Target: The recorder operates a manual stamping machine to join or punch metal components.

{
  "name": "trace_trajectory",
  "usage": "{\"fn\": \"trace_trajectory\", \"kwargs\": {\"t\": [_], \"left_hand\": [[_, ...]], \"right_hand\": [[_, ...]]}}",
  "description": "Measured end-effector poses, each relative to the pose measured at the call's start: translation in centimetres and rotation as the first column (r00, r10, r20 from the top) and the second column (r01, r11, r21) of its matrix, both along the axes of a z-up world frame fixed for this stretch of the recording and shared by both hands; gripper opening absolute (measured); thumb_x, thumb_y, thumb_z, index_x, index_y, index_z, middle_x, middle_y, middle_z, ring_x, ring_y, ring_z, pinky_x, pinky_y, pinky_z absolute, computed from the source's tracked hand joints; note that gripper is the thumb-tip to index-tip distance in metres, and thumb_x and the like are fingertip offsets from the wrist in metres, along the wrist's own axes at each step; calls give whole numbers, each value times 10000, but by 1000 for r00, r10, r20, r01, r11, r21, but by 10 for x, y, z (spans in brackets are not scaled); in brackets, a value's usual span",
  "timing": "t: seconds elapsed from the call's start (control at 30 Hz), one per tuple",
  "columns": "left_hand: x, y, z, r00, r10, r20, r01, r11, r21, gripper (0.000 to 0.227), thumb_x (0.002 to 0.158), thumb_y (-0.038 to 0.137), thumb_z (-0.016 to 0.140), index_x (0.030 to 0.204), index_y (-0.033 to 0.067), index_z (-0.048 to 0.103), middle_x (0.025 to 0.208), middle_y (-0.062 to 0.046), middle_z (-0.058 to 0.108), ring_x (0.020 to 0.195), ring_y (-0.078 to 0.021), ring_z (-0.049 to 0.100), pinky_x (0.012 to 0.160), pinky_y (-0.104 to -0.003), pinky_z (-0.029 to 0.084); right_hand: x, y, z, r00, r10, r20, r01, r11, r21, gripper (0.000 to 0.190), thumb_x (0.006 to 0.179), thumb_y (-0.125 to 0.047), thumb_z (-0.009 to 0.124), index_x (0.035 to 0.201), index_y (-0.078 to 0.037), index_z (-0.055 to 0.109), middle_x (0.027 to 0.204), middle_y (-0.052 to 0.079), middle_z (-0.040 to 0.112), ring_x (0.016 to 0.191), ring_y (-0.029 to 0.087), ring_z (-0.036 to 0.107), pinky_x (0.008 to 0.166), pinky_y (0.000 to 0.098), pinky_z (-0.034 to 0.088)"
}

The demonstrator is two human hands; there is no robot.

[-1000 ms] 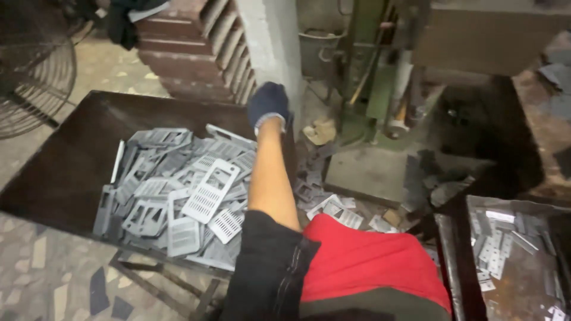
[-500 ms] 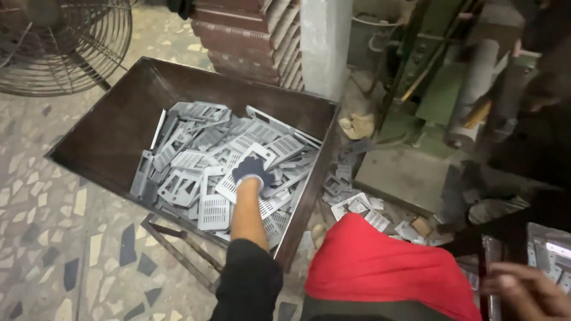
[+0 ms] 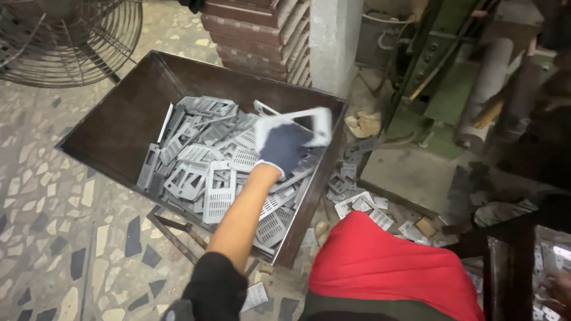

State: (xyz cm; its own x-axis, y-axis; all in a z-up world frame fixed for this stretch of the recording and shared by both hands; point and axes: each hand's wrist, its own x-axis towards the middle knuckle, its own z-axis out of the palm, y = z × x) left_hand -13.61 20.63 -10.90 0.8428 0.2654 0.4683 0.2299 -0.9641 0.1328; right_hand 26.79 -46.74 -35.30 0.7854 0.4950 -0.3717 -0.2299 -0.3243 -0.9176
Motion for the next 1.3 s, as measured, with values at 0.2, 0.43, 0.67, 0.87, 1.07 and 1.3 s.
{"fn": "trace_trajectory", "kwargs": {"t": [0.2,0.43,0.67,0.87,1.07,1.3], "left_hand": [[49,-120,69,806,-591,-27,590,800,109,150,832,149,670,951,188,752,905,-112,690,838,-336,680,716,-488,528],[64,-160,70,691,-704,-164,722,683,107,126,869,168,662,907,245,755,894,-77,695,896,-326,681,750,-488,532],[63,-174,66,881,-99,462,394,692,-605,463,830,43,683,1282,75,592,1231,-152,655,1134,-275,643,938,-408,537],[83,-173,14,951,128,282,309,-435,-846,367,936,113,698,1278,19,604,1186,-139,676,1050,-243,663,845,-364,578],[81,-183,12,866,173,468,462,-632,-622,323,1012,75,614,1324,-7,586,1211,-138,645,1094,-256,661,911,-397,595],[69,-210,13,928,134,348,366,-503,-783,413,977,29,567,1387,44,525,1284,-111,642,1187,-282,652,955,-420,585]], "right_hand": [[-186,224,251,953,115,-280,-7,933,360,607,1010,-392,496,1401,70,533,1411,216,629,1338,355,578,1127,516,428],[-202,320,313,948,252,-195,-183,931,316,366,910,-101,641,1249,30,597,1154,146,738,971,183,744,870,333,618],[-186,322,277,939,187,-288,-12,857,516,288,954,-62,657,1222,38,624,1138,99,721,941,142,711,839,310,604],[-207,305,292,932,153,-328,33,865,500,272,962,-136,618,1208,-23,648,1154,96,733,922,153,725,800,336,622],[-127,207,192,962,-259,89,219,922,318,290,1057,-261,582,1240,-45,643,1113,109,717,928,190,701,711,362,561],[-76,92,94,856,39,516,411,554,-724,617,826,-524,821,1189,-46,683,1219,253,688,1119,406,662,957,489,536]]}}
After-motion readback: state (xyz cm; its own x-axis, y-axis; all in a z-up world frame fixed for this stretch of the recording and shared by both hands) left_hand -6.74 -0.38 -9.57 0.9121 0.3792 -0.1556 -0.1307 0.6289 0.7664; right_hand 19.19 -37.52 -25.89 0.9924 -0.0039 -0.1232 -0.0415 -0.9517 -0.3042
